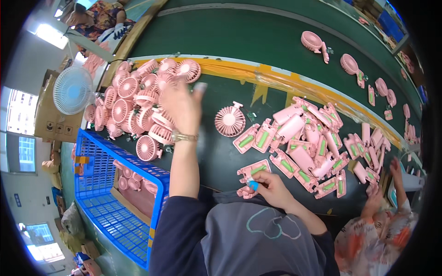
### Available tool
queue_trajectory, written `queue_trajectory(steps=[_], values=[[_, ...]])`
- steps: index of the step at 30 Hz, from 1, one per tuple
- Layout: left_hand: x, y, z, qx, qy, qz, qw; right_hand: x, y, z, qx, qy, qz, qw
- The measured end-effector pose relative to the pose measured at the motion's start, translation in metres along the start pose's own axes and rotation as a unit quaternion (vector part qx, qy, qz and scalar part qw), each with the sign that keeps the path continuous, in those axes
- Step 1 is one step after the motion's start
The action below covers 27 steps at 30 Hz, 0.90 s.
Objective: The person assembles handheld fans by connecting circuit boards to wires, fitting fan heads and batteries into plastic handle casings by hand, and placing fan parts onto the conveyor belt.
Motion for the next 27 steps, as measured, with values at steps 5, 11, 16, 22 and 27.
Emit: queue_trajectory(steps=[5, 11, 16, 22, 27], values=[[-0.094, 0.037, -0.035, 0.286, 0.245, -0.168, 0.911, 0.011, 0.003, -0.003, -0.005, 0.023, 0.018, 1.000], [-0.104, 0.058, -0.067, 0.365, 0.114, -0.339, 0.860, 0.015, 0.011, 0.026, -0.079, -0.010, 0.097, 0.992], [-0.083, 0.039, -0.039, 0.340, 0.459, -0.094, 0.816, 0.073, 0.020, 0.048, -0.201, 0.104, 0.211, 0.951], [-0.087, 0.063, 0.048, 0.242, 0.699, -0.080, 0.668, 0.178, 0.030, 0.010, -0.256, 0.433, 0.463, 0.729], [-0.088, 0.078, 0.078, 0.223, 0.704, -0.069, 0.671, 0.201, 0.042, -0.016, -0.261, 0.514, 0.523, 0.628]])
Point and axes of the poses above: each hand's wrist, its own y-axis away from the middle knuckle, its own z-axis out of the back of the hand, x = y × z, the point moved 7 cm from there along -y, towards the middle knuckle
